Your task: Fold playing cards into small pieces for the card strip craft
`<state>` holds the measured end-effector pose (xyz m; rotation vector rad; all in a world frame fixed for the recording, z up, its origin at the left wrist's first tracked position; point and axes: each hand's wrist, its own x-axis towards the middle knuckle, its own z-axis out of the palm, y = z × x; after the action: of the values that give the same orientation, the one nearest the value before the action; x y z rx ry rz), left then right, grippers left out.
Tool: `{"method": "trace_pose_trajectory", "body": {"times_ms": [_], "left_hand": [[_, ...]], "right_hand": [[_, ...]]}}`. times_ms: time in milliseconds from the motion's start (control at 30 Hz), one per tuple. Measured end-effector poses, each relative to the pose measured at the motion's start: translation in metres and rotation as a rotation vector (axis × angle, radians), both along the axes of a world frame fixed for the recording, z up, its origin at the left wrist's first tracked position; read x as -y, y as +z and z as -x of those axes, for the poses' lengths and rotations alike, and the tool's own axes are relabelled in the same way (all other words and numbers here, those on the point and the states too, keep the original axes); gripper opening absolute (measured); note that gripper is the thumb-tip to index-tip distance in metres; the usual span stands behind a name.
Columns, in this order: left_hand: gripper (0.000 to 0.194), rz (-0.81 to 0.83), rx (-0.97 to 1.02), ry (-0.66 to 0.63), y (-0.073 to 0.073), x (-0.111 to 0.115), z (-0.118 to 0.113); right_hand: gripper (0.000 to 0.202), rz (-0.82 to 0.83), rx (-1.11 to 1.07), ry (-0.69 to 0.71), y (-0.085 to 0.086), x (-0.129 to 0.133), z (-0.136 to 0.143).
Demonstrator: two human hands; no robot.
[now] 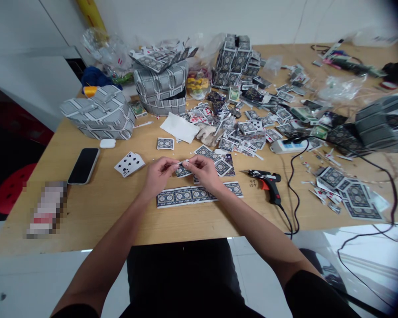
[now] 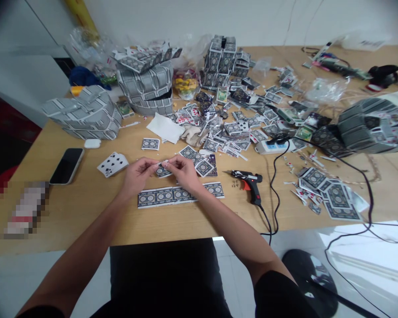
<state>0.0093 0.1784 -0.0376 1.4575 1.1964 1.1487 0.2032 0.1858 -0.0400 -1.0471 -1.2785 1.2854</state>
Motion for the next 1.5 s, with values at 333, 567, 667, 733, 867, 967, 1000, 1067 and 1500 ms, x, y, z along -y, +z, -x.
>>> {"method": "trace_pose_trajectory", "body": {"times_ms": [333, 567, 667, 733, 867, 967, 1000, 1067, 1500], "left_hand": [[0.045, 0.043, 0.036, -0.042, 0.004, 0.001, -0.002], [0.046, 0.124, 0.069, -0.1, -0.001, 0.0, -0.003], [0.048, 0.108, 0.067, -0.111, 0.0, -0.001, -0.003], [0.05, 0.103, 0.06, -0.135, 0.002, -0.001, -0.002], [0.049, 0.096, 0.04, -0.176, 0.007, -0.001, 0.0], [0.047, 0.092, 0.036, -0.19, 0.009, -0.001, 0.002], [0.046, 0.092, 0.037, -0.194, 0.01, -0.001, 0.002], [0.045, 0.092, 0.042, -0.195, 0.011, -0.001, 0.003], [0.048, 0.15, 0.104, -0.018, 0.009, -0.003, 0.001]], "right_hand": [[0.055, 0.079, -0.054, -0.068, 0.0, -0.001, 0.0], [0.058, 0.124, -0.08, -0.082, 0.001, -0.002, 0.0], [0.057, 0.175, -0.124, -0.06, 0.001, -0.001, 0.0], [0.056, 0.206, -0.17, -0.042, 0.002, -0.001, 0.0], [0.051, 0.263, -0.264, -0.009, 0.005, 0.0, 0.001], [0.048, 0.3, -0.33, 0.009, 0.006, 0.0, 0.001], [0.047, 0.313, -0.347, 0.016, 0.006, 0.0, 0.001], [0.046, 0.337, -0.373, 0.034, 0.005, 0.0, 0.001], [0.046, 0.284, -0.293, 0.051, 0.007, -0.002, -0.003]]}}
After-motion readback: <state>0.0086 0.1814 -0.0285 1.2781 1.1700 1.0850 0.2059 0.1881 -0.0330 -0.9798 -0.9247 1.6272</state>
